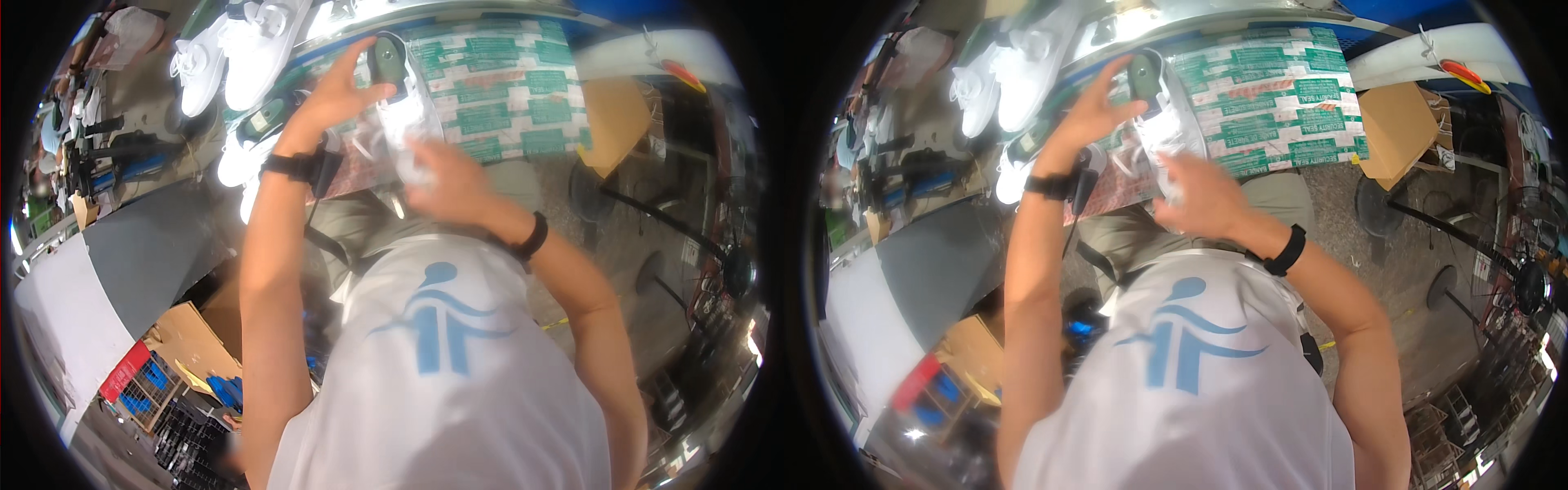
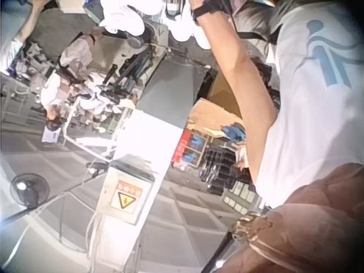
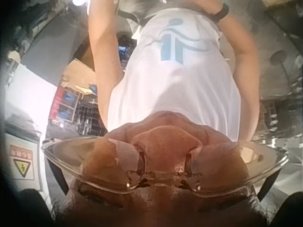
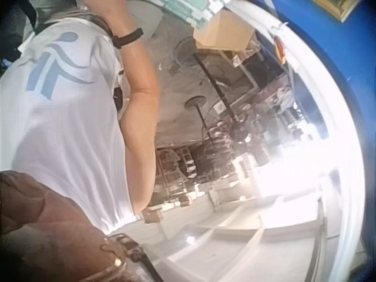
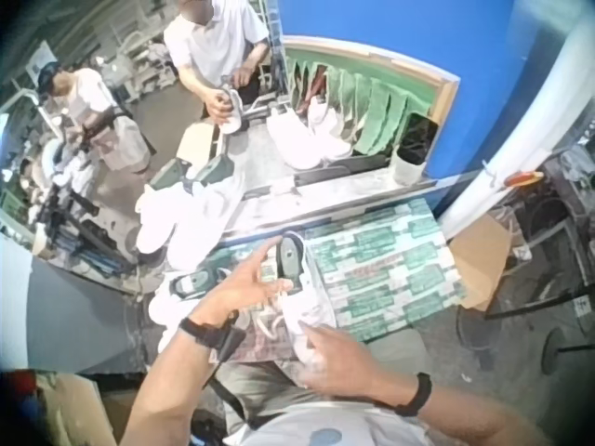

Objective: Apply adhesive or primer to the upper and sole of shoes during the manufacturing process.

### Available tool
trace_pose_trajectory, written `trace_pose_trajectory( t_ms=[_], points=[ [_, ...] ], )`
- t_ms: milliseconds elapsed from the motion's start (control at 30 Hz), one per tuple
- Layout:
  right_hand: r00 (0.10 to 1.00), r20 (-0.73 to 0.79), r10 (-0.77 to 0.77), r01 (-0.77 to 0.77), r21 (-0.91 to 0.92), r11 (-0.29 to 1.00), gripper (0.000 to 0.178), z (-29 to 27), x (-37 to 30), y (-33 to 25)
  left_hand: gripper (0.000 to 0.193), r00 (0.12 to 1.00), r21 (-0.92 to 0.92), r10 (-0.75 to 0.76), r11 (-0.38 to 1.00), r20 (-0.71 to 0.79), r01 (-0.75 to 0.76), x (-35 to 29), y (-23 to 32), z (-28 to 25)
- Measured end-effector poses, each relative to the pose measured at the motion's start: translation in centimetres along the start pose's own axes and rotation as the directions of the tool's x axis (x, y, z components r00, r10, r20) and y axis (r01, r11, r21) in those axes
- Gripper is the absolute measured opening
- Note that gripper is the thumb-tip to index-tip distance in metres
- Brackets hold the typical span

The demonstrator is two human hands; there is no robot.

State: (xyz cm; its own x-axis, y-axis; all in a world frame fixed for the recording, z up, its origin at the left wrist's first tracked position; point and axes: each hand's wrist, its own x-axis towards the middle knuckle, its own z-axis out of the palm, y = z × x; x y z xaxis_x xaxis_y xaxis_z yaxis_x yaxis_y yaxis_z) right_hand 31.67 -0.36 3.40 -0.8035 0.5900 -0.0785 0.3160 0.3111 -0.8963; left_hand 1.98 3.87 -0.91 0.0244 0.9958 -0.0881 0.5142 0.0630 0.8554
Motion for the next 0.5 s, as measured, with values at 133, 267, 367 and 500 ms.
trace_pose_trajectory(
  t_ms=[133,267,367,500],
  points=[
    [0.957,-0.274,-0.099,0.061,-0.146,0.987,0.083,-2.2,2.3,1.4,0.105,0.996,-0.087,-0.026,0.996,-0.081,0.019,0.5,3.4,1.9],
    [0.967,-0.215,-0.14,0.086,-0.241,0.967,0.08,-2.4,2.7,1.8,0.097,0.997,0.083,0.005,0.997,-0.073,0.001,1.4,2.9,3.2],
    [0.949,-0.226,-0.222,0.131,-0.358,0.924,0.079,-2.7,2.5,2.5,0.093,0.991,0.044,0.044,0.998,-0.123,-0.039,1.3,1.6,3.8],
    [0.94,-0.221,-0.26,0.162,-0.382,0.91,0.077,-3.2,3.1,3.1,0.091,0.988,0.011,0.044,0.999,-0.148,-0.043,1.4,1.5,3.9]
  ],
)
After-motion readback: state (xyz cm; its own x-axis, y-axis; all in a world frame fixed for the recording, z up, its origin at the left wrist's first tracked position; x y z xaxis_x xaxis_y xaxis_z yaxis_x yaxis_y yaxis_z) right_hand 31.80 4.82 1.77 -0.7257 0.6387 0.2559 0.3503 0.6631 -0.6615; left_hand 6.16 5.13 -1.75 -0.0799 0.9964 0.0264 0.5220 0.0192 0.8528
